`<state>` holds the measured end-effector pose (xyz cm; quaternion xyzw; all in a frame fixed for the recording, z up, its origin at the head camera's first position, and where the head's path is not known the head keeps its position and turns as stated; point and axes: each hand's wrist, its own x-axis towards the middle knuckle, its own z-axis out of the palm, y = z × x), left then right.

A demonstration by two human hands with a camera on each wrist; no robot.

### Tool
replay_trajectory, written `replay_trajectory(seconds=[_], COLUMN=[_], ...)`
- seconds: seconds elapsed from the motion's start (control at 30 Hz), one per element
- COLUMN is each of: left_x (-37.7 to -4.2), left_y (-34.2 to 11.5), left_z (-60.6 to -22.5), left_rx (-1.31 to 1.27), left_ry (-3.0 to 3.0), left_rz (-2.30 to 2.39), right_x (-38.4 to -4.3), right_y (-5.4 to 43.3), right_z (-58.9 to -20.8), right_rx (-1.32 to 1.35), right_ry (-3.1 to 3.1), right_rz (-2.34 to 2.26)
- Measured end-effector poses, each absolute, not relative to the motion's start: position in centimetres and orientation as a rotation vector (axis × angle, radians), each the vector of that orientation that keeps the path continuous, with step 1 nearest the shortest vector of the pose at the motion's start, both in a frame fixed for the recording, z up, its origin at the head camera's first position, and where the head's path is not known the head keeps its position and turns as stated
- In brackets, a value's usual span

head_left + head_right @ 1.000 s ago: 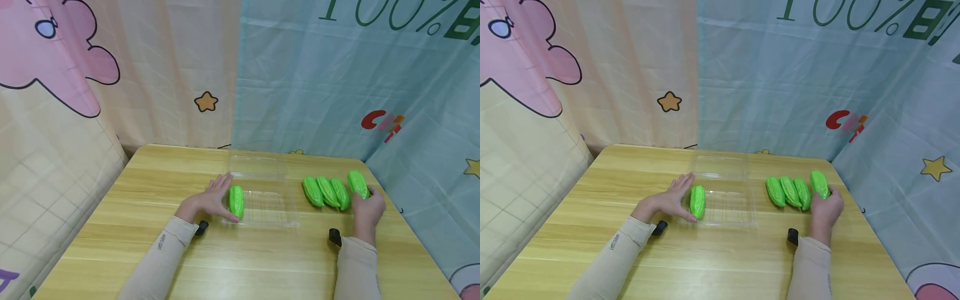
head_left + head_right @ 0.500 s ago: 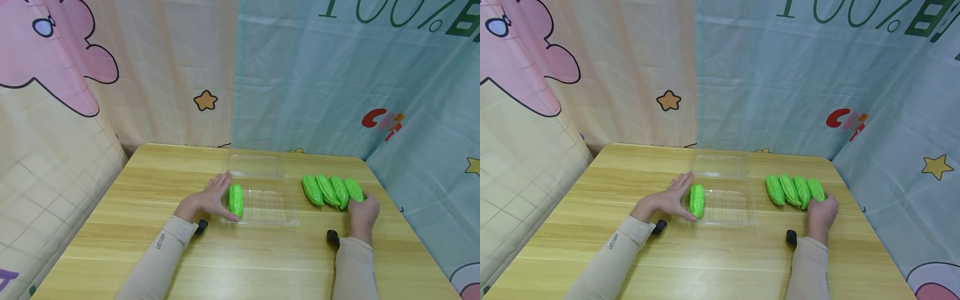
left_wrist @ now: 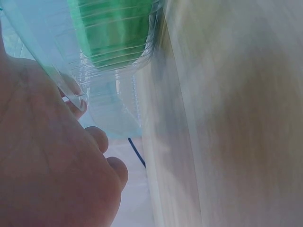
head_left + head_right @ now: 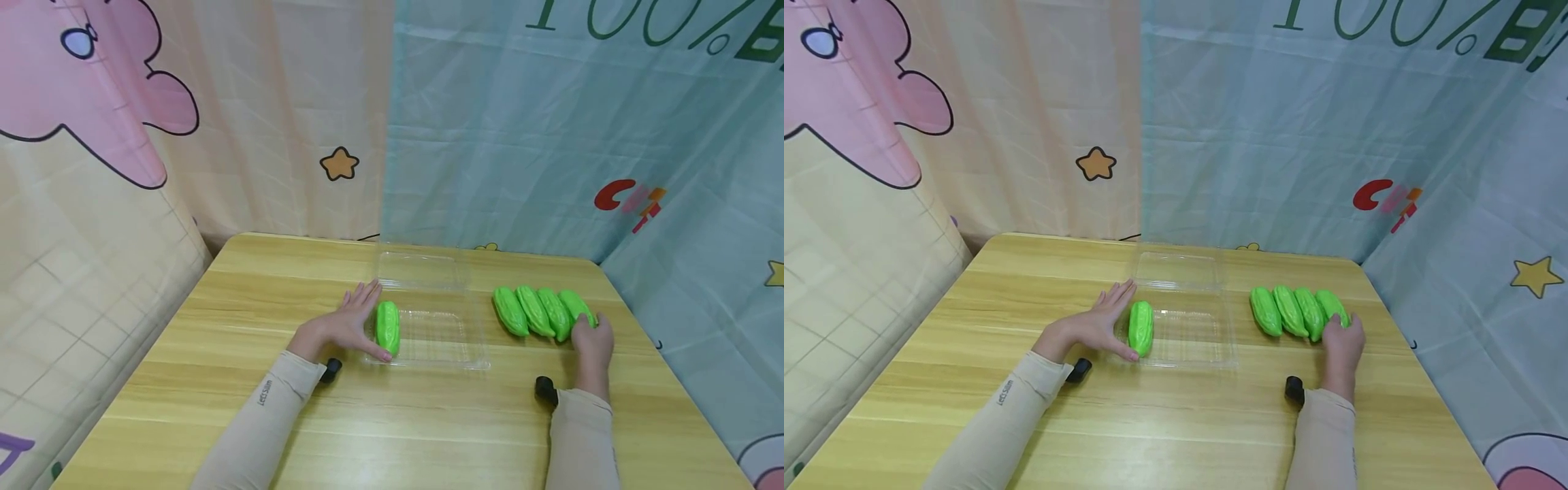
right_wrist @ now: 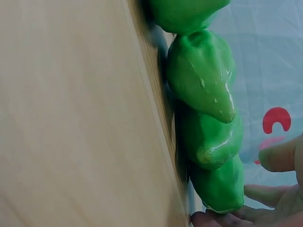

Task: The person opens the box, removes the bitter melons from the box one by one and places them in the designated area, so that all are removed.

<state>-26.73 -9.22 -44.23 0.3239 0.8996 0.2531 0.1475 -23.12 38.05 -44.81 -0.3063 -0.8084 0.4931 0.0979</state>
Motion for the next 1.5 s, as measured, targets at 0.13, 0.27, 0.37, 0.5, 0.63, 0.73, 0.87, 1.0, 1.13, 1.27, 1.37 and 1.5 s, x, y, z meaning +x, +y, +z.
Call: replay_trajectory(seconds=[0.13,0.27,0.37,0.5,0.63,0.73,0.87,1.0,1.13,1.27,1.37,1.5], left_x=[-26.7,-26.7,-26.8,-26.8,-26.8,-26.8,-26.7,-26.7,-26.7,-26.6,-26.6,-26.5], left_y=[-9.2,-9.2,-9.2,-9.3,-9.2,-9.2,-9.2,-9.2,-9.2,-9.1,-9.1,-9.2], left_z=[-44.2,-44.1,-44.2,-44.3,-44.3,-44.3,-44.3,-44.2,-44.3,-44.3,-44.2,-44.2], left_rx=[0.934,0.935,0.933,0.939,0.948,0.953,0.954,0.956,0.950,0.958,0.966,0.972], left_ry=[2.585,2.582,2.581,2.585,2.588,2.588,2.593,2.597,2.600,2.598,2.595,2.602], left_rz=[0.728,0.735,0.731,0.729,0.740,0.746,0.734,0.730,0.722,0.734,0.742,0.728], right_x=[-23.1,-23.0,-22.9,-23.1,-23.2,-23.2,-23.2,-23.0,-22.7,-22.4,-22.2,-22.1], right_y=[38.0,37.9,37.7,37.7,37.7,37.7,37.8,37.8,37.6,37.2,36.8,35.8], right_z=[-44.8,-44.8,-44.9,-45.1,-45.1,-45.1,-45.1,-45.1,-44.7,-43.5,-42.3,-40.6], right_rx=[-0.924,-0.919,-0.911,-0.885,-0.866,-0.862,-0.866,-0.882,-0.894,-0.877,-0.844,-0.799], right_ry=[-2.363,-2.352,-2.350,-2.371,-2.406,-2.420,-2.417,-2.415,-2.367,-2.312,-2.286,-2.254], right_rz=[1.478,1.465,1.449,1.449,1.451,1.448,1.441,1.421,1.387,1.372,1.392,1.445])
